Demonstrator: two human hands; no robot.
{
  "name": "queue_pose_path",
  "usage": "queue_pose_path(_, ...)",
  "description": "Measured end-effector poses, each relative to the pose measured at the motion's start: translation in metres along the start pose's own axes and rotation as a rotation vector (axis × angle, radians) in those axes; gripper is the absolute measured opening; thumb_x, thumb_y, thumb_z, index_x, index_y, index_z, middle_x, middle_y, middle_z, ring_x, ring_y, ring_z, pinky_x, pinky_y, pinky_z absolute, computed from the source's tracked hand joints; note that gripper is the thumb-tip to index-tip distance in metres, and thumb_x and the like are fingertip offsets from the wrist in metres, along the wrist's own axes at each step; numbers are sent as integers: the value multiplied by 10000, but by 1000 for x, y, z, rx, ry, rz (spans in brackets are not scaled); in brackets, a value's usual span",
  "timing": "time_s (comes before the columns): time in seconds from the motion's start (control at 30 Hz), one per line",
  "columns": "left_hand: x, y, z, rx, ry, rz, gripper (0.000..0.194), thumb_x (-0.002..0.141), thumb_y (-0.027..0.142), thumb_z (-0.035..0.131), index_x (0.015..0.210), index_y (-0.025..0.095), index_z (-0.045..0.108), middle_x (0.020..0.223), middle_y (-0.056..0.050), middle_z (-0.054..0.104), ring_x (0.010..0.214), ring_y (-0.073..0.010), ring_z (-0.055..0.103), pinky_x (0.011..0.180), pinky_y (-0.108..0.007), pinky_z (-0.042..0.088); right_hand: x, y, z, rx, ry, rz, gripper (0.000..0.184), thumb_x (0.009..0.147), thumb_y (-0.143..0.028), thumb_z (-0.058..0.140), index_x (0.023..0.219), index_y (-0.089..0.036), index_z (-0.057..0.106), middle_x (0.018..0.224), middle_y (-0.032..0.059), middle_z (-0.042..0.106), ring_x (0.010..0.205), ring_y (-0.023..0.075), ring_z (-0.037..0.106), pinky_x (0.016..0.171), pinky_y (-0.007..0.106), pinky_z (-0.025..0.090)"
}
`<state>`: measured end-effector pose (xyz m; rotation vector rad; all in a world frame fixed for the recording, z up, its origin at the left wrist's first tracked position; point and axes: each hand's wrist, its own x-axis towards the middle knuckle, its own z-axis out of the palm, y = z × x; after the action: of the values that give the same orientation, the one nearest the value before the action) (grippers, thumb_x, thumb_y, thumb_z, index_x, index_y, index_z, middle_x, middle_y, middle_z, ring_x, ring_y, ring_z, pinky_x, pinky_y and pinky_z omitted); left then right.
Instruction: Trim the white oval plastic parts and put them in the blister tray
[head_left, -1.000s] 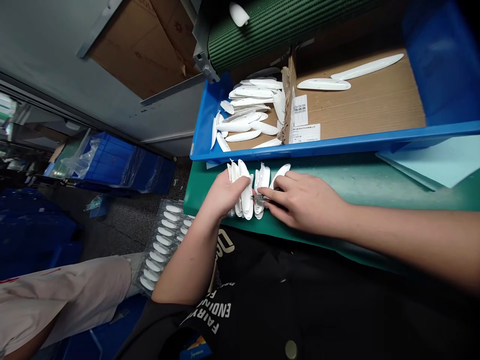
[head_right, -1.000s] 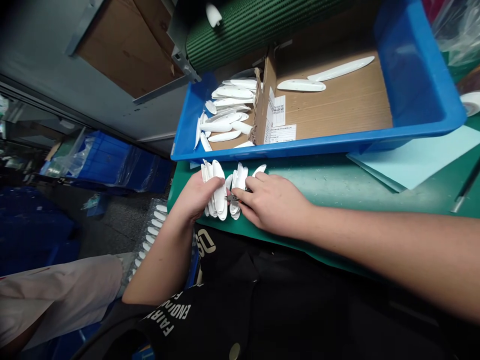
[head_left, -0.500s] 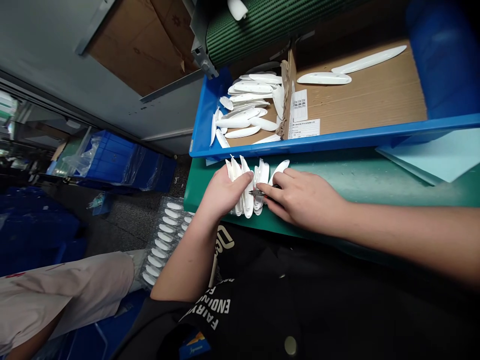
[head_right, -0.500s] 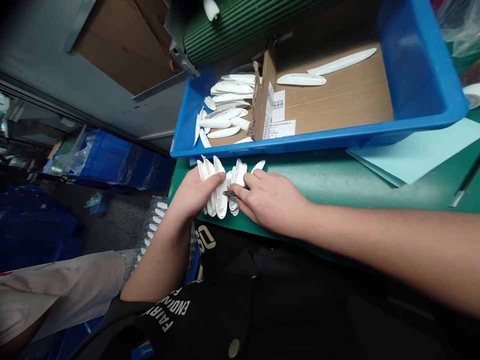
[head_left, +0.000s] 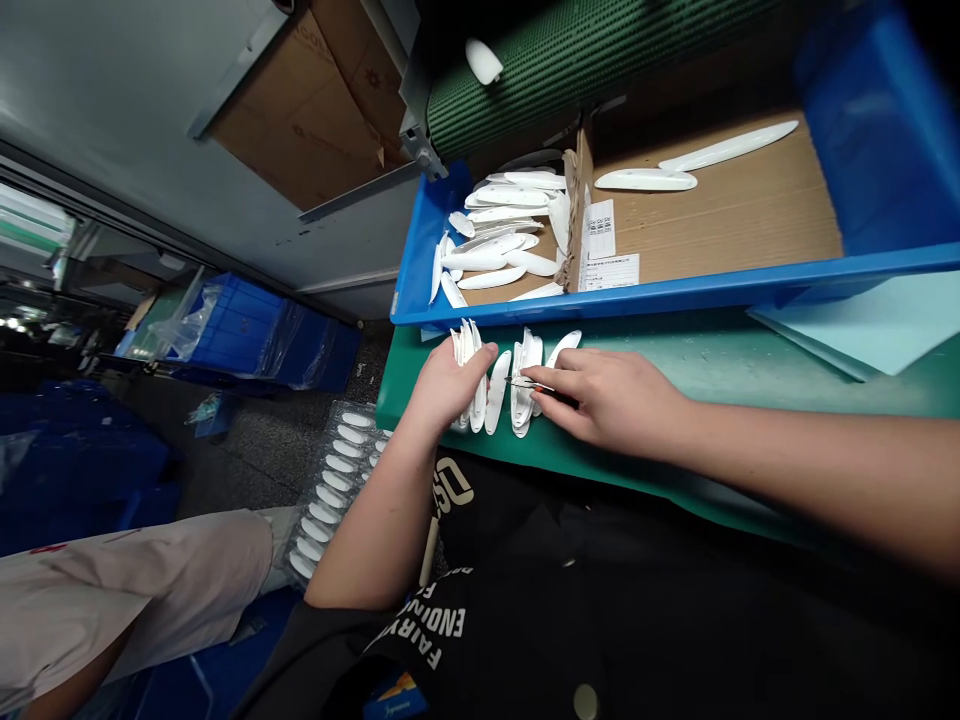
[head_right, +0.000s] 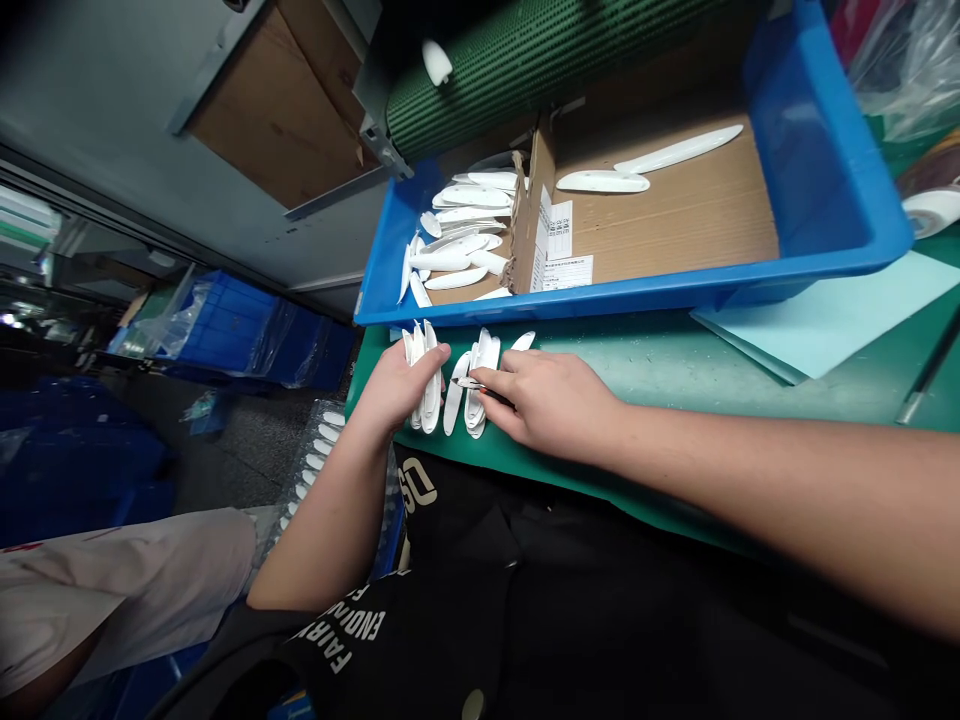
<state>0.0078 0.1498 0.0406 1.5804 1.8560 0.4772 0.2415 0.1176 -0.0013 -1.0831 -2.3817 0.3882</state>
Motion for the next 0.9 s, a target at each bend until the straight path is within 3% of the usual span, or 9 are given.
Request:
queue_pose_path(0.23,10,1,-2,155,-58,87,507,947,702,535,1063,239,706,1161,-72,750,1031,-306,685,806,-351,499,0,2,1,-26,-46,21,312,1053,-325,649,1337,-219,724,874,31,630,802,230,620,577,321,278)
queue_pose_path(0.33,10,-2,-2,173,-29,52,491,933,707,559,988,237,692,1036,-71,755,930,-288,692,728,-334,487,0,4,1,-26,-57,28,319,1053,-319,643,1346,-221,721,882,37,636,804,233,616,578,317,273)
queue_pose_path(0.4,9,-5,-2,84,-26,-8,484,917,702,588,923,222,654,831,-58,714,734,-243,668,613,-306,462,-1,4,0,-20,-54,32,321,1047,-309,648,1346,-220,721,887,38,636,810,234,612,580,319,273)
queue_pose_path(0.47,6,-6,0,-140,-80,-63,460,918,678,599,909,218,619,662,-15,619,552,-189,589,511,-279,429,-1,4,0,-15,-39,22,325,1046,-316,653,1349,-218,718,896,39,630,821,234,605,588,324,281)
queue_pose_path(0.6,-4,0,9,-525,-145,-119,382,917,593,625,914,213,599,577,26,552,430,-149,517,407,-249,405,-1,-2,0,-27,-6,-50,327,1044,-342,663,1344,-223,711,920,46,599,852,242,573,630,343,309)
queue_pose_path(0.9,-12,10,25,-515,-120,-153,428,876,628,655,923,204,635,671,0,629,543,-159,586,503,-269,499,3,-11,-4,-130,-73,-116,310,1080,-332,598,1331,-179,694,955,101,595,900,283,537,732,374,354)
